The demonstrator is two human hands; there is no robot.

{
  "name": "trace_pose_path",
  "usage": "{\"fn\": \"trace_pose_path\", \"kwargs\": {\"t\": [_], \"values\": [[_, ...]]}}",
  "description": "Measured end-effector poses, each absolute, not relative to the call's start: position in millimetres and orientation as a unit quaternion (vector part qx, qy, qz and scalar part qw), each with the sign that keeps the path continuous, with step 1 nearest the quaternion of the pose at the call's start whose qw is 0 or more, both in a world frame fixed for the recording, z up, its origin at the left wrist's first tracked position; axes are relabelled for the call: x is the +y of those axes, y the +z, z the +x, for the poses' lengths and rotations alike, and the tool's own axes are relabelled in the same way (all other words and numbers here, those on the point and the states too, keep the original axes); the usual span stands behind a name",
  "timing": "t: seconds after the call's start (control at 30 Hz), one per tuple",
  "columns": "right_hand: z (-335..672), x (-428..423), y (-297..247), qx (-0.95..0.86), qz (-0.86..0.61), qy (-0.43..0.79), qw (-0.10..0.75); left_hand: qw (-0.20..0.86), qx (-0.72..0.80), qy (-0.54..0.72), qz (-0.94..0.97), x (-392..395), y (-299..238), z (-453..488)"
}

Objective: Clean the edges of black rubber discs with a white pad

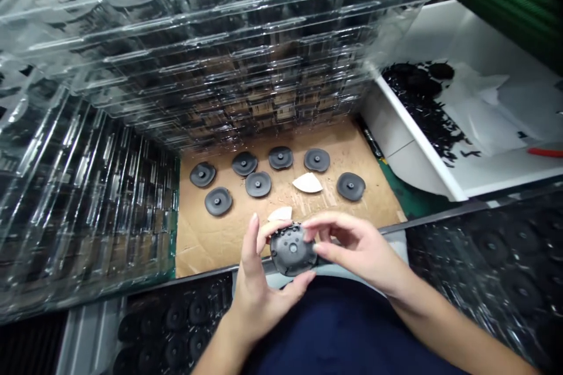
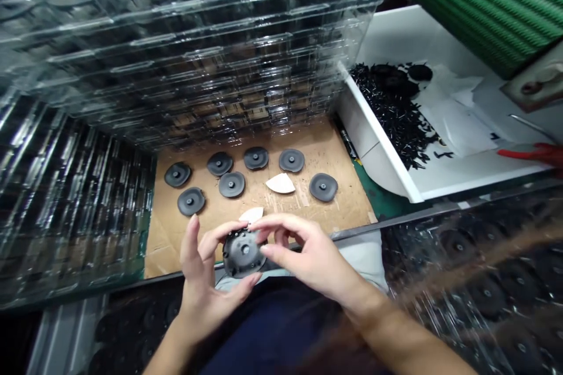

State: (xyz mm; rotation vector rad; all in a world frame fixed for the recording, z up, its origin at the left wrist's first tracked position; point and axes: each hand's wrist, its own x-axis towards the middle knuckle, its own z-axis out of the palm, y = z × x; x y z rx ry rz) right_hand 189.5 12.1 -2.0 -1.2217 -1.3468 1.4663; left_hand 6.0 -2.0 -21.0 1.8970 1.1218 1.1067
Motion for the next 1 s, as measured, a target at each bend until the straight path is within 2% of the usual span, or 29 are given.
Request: {"fn": "trace_pose_path", "kwargs": {"t": [0.13,0.33,0.47,0.6,0.83,0.9,1.0], "values": [[189,21,10,-0.499,-0.409,0.702,0.3,0.447,0.443,0.421,0.653,-7,-17,4],[190,25,21,-0.439,-0.331,0.792,0.265,0.593,0.438,0.377,0.561,-14,-6,1],[191,19,23,-0.407,-0.292,0.822,0.27,0.612,0.418,0.375,0.557,-19,-3,1],[191,6,22,-0.371,-0.324,0.818,0.296,0.59,0.395,0.408,0.574,-23,-3,3],[208,-24,20,-0.411,-0.366,0.724,0.415,0.521,0.386,0.459,0.607,-35,0,10],[216,-33,21,-0.483,-0.402,0.645,0.434,0.505,0.386,0.468,0.614,-40,2,11],[221,-44,26,-0.628,-0.434,0.494,0.417,0.499,0.396,0.476,0.607,-49,6,15]]}}
